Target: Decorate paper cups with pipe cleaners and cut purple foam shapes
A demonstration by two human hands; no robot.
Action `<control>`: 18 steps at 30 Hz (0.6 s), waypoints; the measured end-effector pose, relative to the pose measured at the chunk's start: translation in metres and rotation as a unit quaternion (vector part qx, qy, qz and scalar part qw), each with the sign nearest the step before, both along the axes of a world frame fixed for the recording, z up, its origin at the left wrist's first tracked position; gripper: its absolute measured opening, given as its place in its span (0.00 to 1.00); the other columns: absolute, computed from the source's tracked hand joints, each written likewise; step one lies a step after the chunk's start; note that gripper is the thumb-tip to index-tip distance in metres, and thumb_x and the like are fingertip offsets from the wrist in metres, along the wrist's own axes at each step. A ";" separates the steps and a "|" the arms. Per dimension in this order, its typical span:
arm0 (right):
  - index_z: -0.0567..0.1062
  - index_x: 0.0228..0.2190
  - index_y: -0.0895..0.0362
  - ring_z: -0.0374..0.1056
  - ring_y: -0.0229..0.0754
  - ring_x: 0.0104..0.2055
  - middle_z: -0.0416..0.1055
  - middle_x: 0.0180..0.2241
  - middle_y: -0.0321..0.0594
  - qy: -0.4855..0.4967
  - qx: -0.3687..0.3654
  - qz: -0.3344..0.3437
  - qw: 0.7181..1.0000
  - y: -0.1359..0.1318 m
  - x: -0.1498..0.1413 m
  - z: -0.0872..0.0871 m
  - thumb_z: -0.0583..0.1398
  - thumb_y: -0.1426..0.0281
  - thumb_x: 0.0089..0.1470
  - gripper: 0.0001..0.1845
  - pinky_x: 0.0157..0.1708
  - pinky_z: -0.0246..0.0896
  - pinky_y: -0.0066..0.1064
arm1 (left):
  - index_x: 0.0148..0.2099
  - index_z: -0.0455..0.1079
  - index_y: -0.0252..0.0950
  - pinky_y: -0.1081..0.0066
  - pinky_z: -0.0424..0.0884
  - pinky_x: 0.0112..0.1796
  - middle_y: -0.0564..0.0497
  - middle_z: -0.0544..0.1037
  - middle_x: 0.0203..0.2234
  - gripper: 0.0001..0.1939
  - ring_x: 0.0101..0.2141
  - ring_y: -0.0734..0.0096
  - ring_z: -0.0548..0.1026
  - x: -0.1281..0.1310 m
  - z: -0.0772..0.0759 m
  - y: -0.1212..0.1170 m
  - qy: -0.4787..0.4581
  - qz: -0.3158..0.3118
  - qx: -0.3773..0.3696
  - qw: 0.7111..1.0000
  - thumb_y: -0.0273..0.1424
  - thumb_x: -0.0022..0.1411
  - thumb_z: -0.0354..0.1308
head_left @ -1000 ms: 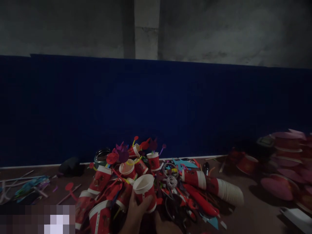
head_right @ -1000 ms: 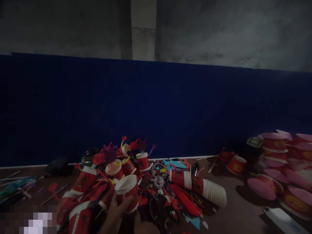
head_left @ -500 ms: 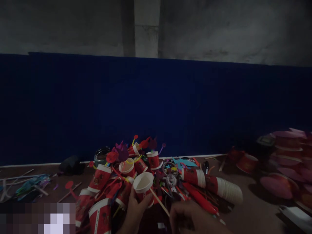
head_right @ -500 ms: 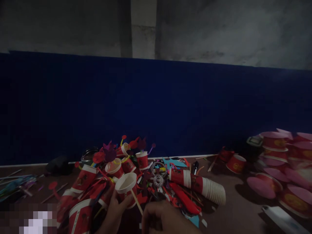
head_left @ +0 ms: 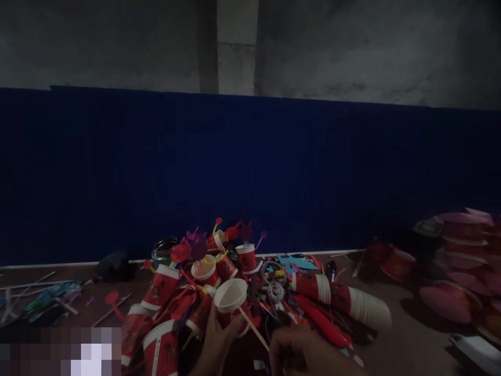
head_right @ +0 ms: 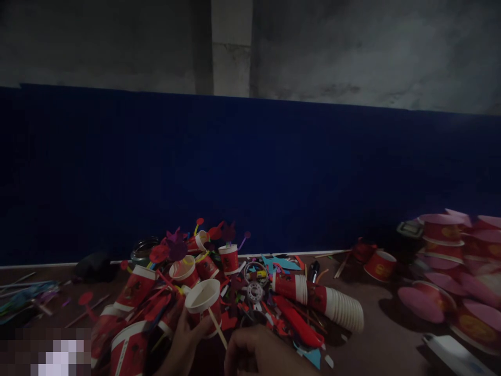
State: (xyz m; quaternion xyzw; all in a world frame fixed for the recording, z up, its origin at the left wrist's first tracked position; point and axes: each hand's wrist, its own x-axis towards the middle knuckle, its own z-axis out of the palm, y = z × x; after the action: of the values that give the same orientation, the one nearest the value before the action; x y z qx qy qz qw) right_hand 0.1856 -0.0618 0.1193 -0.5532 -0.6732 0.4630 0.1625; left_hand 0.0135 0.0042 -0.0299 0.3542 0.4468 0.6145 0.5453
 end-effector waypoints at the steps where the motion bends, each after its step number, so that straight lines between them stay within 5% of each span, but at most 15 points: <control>1: 0.76 0.22 0.53 0.61 0.34 0.26 0.69 0.22 0.32 0.000 -0.005 0.004 1.000 0.001 0.000 0.001 0.55 0.76 0.38 0.10 0.24 0.51 0.23 | 0.50 0.63 0.34 0.65 0.67 0.45 0.40 0.74 0.45 0.38 0.46 0.53 0.71 0.000 -0.002 0.001 -0.002 0.002 -0.001 1.000 0.42 0.36 0.68; 7: 0.76 0.23 0.54 0.61 0.33 0.24 0.67 0.20 0.31 0.013 -0.024 -0.006 1.000 0.004 -0.002 0.004 0.53 0.78 0.36 0.14 0.23 0.50 0.22 | 0.51 0.64 0.34 0.64 0.66 0.47 0.39 0.73 0.47 0.39 0.48 0.51 0.70 -0.002 -0.012 0.005 -0.007 0.007 0.011 1.000 0.39 0.35 0.70; 13: 0.73 0.23 0.58 0.62 0.33 0.24 0.66 0.19 0.32 0.109 -0.026 -0.035 0.993 0.012 -0.007 -0.022 0.51 0.79 0.34 0.14 0.22 0.49 0.22 | 0.54 0.61 0.34 0.65 0.71 0.38 0.45 0.78 0.34 0.40 0.37 0.55 0.75 0.004 0.004 -0.008 0.014 -0.018 0.014 1.000 0.37 0.36 0.68; 18: 0.74 0.27 0.58 0.61 0.32 0.23 0.65 0.21 0.31 0.137 -0.016 -0.050 0.989 0.018 -0.019 -0.040 0.52 0.77 0.36 0.14 0.20 0.48 0.21 | 0.52 0.63 0.36 0.67 0.69 0.40 0.49 0.78 0.29 0.34 0.34 0.61 0.75 0.010 0.015 -0.017 0.054 -0.015 0.009 0.998 0.28 0.39 0.65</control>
State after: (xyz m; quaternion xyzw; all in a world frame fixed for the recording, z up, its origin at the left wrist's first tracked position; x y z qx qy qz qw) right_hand 0.1667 -0.0442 0.0793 -0.5202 -0.6084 0.5362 0.2677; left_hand 0.0233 -0.0126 -0.0146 0.3979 0.4650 0.5902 0.5263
